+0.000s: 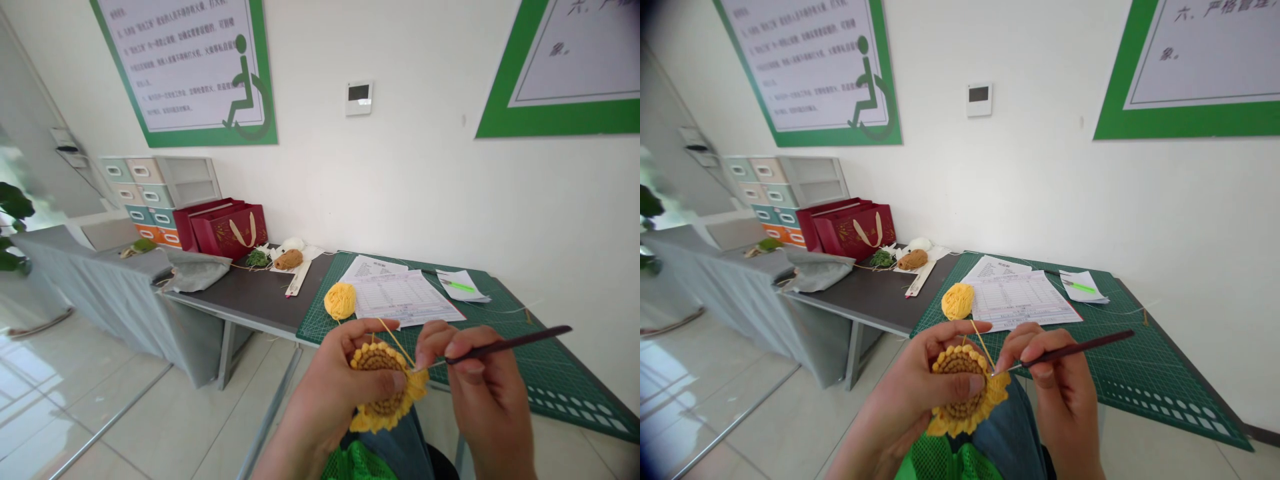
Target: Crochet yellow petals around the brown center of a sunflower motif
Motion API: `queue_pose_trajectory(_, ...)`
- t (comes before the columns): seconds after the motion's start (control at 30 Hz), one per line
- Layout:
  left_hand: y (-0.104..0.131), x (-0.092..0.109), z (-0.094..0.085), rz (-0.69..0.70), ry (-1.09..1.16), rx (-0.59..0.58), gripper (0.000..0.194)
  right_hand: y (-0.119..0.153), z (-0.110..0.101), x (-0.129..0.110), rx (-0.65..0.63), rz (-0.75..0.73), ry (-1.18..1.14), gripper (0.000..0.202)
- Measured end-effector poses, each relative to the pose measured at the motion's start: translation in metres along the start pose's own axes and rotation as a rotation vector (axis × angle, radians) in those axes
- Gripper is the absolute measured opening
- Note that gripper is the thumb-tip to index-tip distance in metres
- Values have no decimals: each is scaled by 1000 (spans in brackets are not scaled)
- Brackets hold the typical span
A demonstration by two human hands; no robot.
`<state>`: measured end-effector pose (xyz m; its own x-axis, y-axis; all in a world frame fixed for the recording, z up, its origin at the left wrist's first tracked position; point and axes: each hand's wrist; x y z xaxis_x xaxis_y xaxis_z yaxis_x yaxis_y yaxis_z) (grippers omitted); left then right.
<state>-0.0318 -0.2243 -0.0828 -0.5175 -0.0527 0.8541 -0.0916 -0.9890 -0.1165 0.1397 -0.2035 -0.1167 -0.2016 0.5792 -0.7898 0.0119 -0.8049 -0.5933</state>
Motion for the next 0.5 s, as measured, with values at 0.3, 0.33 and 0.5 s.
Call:
queue_pose_trajectory(0.3, -2, -1, 2, -3, -5, 27, 69, 5, -19, -9, -115, -318, 457, 19)
queue_pose_trajectory(0.33, -1, 0, 3, 3, 2, 30, 68, 6, -19, -9, -125, -367, 512, 21)
queue_pose_trajectory(0.5, 3, 5, 7, -42, 107, 14, 68, 11, -12, -7, 5, -637, 741, 25)
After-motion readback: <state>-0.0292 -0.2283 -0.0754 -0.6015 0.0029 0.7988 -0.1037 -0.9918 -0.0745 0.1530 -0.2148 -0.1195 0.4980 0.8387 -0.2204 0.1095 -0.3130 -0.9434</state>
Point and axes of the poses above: each hand's wrist, its own y-axis away from the middle knuckle, its own z-axis out of the palm, x = y × z, and after that the axes turned 14 degrees about z, right-handed
